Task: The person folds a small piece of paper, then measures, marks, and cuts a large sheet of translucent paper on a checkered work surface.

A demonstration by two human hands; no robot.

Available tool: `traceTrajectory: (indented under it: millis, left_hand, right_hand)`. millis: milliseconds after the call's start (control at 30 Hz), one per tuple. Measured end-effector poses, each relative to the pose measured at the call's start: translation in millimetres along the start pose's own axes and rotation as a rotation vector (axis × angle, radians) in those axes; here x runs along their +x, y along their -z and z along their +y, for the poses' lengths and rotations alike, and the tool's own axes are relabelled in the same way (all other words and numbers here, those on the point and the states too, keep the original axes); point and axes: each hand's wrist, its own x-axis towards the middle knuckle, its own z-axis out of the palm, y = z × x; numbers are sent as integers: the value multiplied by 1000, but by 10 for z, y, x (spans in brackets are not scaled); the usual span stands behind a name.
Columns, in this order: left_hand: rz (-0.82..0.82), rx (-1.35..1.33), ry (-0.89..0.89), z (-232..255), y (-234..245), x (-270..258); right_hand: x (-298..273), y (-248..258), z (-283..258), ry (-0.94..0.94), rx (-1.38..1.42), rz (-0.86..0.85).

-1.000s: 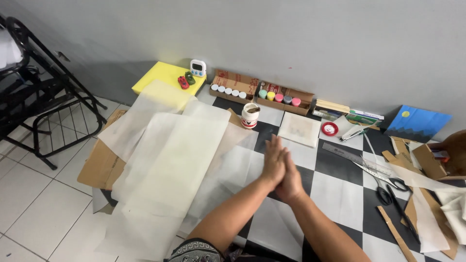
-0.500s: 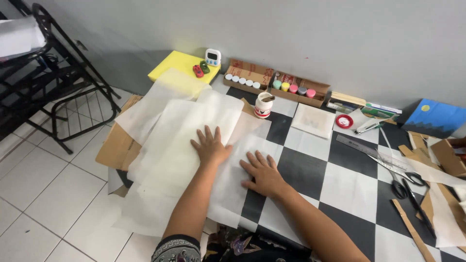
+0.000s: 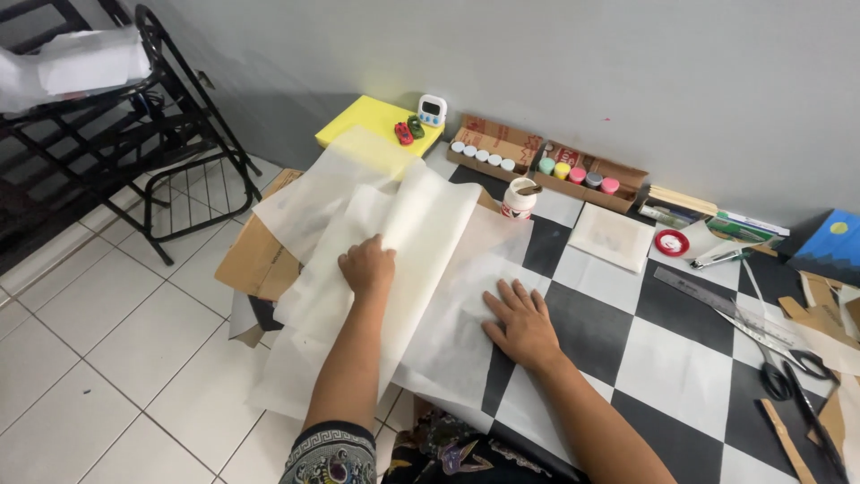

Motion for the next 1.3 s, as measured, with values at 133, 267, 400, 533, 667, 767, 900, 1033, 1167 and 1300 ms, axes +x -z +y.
traceTrajectory:
  millis: [133,267,400,533,667,767,900,1033,1167,1300]
  left_hand:
    - [96,13,-90,304,72,-244]
    - [46,75,-306,725,203,-535]
    - [-134,-88,-225,712,9,-339]
    - [-41,-117,-187,557,461,-255]
    - [-144,-122,-22,464,676,-278]
    - [-120,-160,2,378,449,-141]
    - [-164,-154,73,404,751,-185]
    - [-229,-93,38,274,761,-62]
    - [-269,-113,48,179,676,11]
    - [-271,-161,-55,149,668,153]
  right_hand:
    - [-21,-4,11,0,25,21]
    - [-14,-56,47,-8,90,52]
    - [-19,-89,71,-7,98,66]
    - [-25,-69,71,-6,99,61]
    - [-32,-56,67,7,111,76]
    - [-28,-67,68,12,117,82]
    - [-32,-79,78,20,126,96]
    - [3,-71,112,33,115,101]
    - [-18,-116,130,47,132,102]
    - [4,-149,165,71,156,111]
